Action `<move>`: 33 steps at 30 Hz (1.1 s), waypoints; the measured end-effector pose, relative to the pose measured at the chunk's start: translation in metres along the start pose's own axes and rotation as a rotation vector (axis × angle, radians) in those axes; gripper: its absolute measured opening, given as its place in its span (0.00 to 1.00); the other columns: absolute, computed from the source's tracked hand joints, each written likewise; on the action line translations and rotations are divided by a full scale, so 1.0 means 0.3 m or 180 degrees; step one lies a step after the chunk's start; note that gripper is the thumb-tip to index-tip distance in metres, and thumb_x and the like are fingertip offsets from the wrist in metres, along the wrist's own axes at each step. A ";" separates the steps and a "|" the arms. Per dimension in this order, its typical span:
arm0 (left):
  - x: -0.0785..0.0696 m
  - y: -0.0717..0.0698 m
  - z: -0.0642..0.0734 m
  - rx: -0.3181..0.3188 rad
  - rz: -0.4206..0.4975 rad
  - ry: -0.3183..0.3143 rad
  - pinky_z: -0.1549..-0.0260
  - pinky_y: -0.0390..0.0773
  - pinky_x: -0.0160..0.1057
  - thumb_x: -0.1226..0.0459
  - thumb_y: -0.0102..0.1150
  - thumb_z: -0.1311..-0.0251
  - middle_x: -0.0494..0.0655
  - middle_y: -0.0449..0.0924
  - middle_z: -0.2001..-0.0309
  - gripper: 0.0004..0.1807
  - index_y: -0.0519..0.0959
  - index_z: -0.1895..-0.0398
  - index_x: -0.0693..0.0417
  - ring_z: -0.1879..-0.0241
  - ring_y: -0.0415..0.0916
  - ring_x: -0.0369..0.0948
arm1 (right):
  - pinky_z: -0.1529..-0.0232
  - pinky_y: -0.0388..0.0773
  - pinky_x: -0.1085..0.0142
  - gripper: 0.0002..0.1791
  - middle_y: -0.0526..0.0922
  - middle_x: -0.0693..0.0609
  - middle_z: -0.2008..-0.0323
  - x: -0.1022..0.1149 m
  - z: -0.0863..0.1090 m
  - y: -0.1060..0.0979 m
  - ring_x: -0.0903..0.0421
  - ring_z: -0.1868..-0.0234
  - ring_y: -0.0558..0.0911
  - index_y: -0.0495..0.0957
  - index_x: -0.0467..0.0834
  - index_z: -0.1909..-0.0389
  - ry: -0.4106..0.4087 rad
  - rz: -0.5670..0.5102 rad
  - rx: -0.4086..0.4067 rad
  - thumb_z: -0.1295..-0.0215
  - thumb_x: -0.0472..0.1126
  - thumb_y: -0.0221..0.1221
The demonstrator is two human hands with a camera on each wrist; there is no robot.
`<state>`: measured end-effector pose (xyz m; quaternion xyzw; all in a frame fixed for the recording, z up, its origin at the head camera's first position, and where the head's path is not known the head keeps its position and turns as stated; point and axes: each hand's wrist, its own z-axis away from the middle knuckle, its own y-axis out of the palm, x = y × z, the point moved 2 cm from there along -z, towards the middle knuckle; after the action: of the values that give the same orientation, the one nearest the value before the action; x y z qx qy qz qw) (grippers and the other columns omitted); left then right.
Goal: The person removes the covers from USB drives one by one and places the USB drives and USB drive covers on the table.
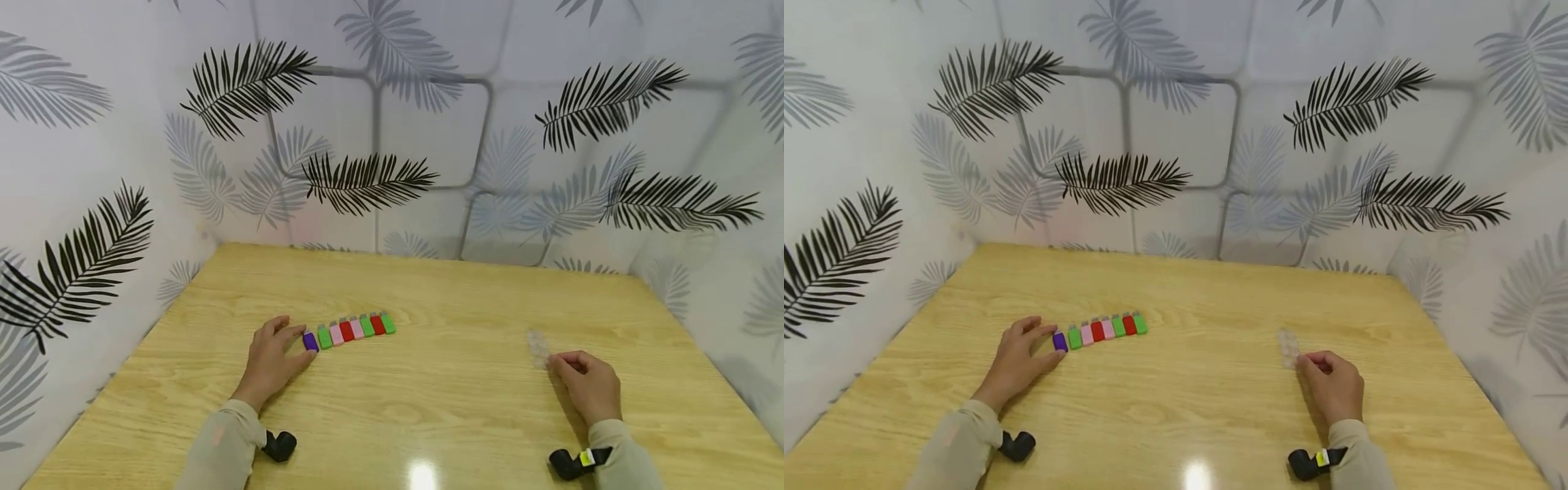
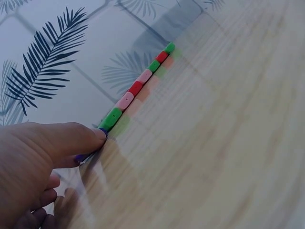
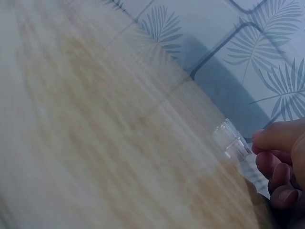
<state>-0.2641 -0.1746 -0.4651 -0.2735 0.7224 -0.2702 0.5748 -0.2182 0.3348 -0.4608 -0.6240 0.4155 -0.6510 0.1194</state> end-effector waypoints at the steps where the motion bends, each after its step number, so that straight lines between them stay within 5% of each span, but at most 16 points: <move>1: -0.001 -0.002 -0.003 -0.0003 -0.0005 0.0011 0.38 0.51 0.63 0.58 0.67 0.43 0.62 0.55 0.31 0.30 0.73 0.38 0.60 0.33 0.49 0.60 | 0.70 0.71 0.69 0.19 0.83 0.54 0.71 0.003 -0.003 -0.002 0.61 0.70 0.76 0.85 0.42 0.60 -0.0008 -0.0010 -0.0006 0.36 0.54 0.61; 11: -0.020 -0.012 -0.021 -0.0010 0.0006 -0.0013 0.37 0.50 0.62 0.59 0.67 0.42 0.61 0.55 0.31 0.30 0.72 0.38 0.62 0.32 0.49 0.60 | 0.71 0.69 0.70 0.18 0.82 0.55 0.73 0.027 -0.010 -0.020 0.64 0.73 0.74 0.85 0.40 0.62 -0.0085 -0.0047 -0.0127 0.37 0.53 0.63; 33: -0.005 -0.001 0.002 0.0017 0.0045 -0.0125 0.38 0.53 0.64 0.57 0.66 0.42 0.60 0.57 0.31 0.31 0.71 0.37 0.58 0.32 0.50 0.60 | 0.69 0.70 0.66 0.18 0.82 0.54 0.73 -0.002 -0.003 0.001 0.58 0.70 0.76 0.84 0.40 0.62 -0.0018 0.0007 0.0025 0.35 0.52 0.61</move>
<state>-0.2631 -0.1737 -0.4639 -0.2721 0.7122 -0.2627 0.5914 -0.2189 0.3354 -0.4613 -0.6248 0.4133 -0.6508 0.1237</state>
